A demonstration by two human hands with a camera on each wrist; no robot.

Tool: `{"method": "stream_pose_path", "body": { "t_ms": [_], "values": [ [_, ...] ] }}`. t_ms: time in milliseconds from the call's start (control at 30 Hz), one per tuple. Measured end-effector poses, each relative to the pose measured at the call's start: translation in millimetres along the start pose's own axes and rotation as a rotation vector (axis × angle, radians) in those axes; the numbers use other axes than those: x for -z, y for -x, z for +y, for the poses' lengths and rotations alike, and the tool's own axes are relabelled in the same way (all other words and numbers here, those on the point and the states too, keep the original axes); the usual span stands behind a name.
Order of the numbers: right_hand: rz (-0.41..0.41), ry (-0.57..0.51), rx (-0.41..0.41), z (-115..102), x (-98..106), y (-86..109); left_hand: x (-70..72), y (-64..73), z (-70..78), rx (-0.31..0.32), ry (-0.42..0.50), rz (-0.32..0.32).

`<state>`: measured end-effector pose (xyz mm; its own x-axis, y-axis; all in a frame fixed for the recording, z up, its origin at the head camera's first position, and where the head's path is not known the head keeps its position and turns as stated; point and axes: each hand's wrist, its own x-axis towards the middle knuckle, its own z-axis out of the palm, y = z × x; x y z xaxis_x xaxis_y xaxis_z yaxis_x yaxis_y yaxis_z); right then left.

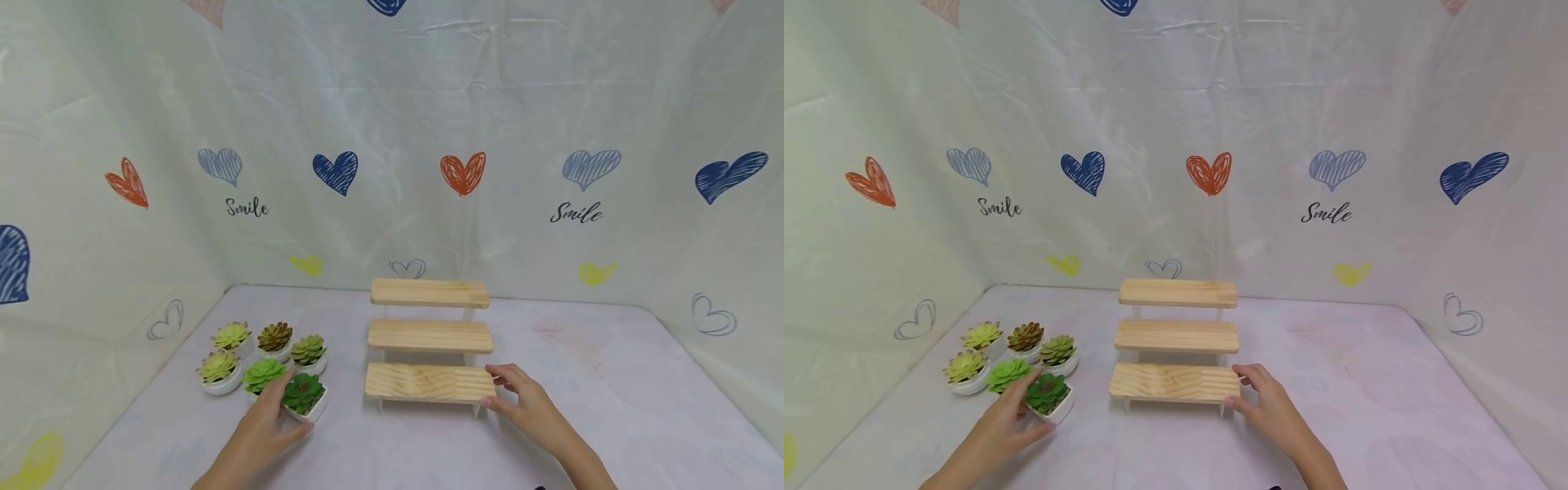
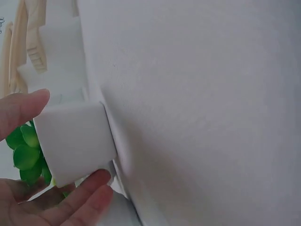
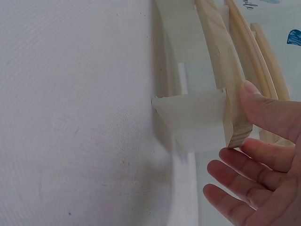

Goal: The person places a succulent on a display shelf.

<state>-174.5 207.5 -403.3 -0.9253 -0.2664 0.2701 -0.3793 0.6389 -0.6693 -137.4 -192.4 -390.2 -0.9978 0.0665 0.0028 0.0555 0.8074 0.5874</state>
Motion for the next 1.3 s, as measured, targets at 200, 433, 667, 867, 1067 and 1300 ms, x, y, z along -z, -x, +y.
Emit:
{"method": "stream_pose_path", "body": {
  "t_ms": [200,433,667,867,1067,1300],
  "values": [
    [0.011,-0.001,0.013,0.1,0.2,0.5,-1.4,-3.5,4.1,0.008,-0.023,-0.005],
    [0.011,-0.005,0.022,-0.4,0.5,1.1,-2.2,-6.2,4.4,0.010,-0.022,0.019],
    [0.016,-0.007,0.018,-0.1,-0.1,0.9,0.7,-6.7,6.2,0.054,-0.021,0.007],
    [0.021,-0.003,0.022,0.5,-0.5,1.2,3.3,-5.9,6.5,0.073,-0.026,0.007],
    [0.028,-0.008,0.034,0.7,-1.0,1.6,4.0,-4.9,5.8,0.070,-0.017,0.014],
    [0.010,-0.017,0.021,0.3,-0.8,1.5,4.9,-4.3,4.3,0.085,-0.014,0.021]
  ]
}}
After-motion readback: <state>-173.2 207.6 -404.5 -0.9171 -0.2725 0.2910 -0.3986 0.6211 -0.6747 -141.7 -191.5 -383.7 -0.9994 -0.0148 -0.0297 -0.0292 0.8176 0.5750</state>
